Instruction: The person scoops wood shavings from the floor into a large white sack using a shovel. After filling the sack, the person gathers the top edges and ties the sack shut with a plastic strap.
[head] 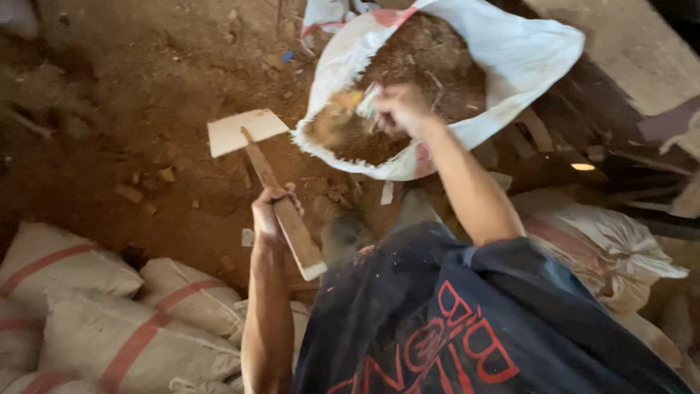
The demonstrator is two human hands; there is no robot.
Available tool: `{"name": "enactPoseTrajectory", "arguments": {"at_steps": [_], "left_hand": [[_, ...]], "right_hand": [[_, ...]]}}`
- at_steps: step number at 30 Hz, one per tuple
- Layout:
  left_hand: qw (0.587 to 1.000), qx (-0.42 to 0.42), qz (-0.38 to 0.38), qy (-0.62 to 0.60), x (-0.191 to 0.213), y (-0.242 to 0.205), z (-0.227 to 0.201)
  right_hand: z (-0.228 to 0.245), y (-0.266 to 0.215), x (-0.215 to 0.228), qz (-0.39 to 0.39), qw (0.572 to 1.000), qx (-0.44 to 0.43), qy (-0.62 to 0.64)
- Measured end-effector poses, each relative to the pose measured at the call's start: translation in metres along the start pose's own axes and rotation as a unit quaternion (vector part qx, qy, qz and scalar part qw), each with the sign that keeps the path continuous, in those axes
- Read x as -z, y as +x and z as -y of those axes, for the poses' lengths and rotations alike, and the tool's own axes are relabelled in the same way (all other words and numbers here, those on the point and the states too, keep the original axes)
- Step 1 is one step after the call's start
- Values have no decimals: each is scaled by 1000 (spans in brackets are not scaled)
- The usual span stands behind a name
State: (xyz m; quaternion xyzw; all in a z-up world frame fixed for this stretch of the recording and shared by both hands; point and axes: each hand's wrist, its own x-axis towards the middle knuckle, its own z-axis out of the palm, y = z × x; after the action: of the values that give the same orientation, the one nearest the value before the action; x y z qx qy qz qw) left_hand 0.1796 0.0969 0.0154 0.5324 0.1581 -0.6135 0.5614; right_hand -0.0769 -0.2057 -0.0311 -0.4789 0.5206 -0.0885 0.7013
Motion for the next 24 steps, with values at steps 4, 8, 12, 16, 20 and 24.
{"name": "enactPoseTrajectory", "arguments": {"at_steps": [4,8,12,16,20,24], "left_hand": [[998,18,44,-33,-46,10,-11],[998,-44,40,16,-87,16,-25],[989,-107,18,101,-121,26,-38],[987,-133,33,89,-153,47,-35],[927,-220,-136,270,-182,75,-25],[945,-190,-72,254,-174,84,-17]], "right_hand": [[76,-18,151,-58,931,177,315],[114,-29,237,-187,859,255,402],[87,-67,159,-142,986,79,42],[62,-132,27,181,960,-98,188],[84,-159,-42,248,938,-139,197],[129,-135,-58,203,973,-75,75]]}}
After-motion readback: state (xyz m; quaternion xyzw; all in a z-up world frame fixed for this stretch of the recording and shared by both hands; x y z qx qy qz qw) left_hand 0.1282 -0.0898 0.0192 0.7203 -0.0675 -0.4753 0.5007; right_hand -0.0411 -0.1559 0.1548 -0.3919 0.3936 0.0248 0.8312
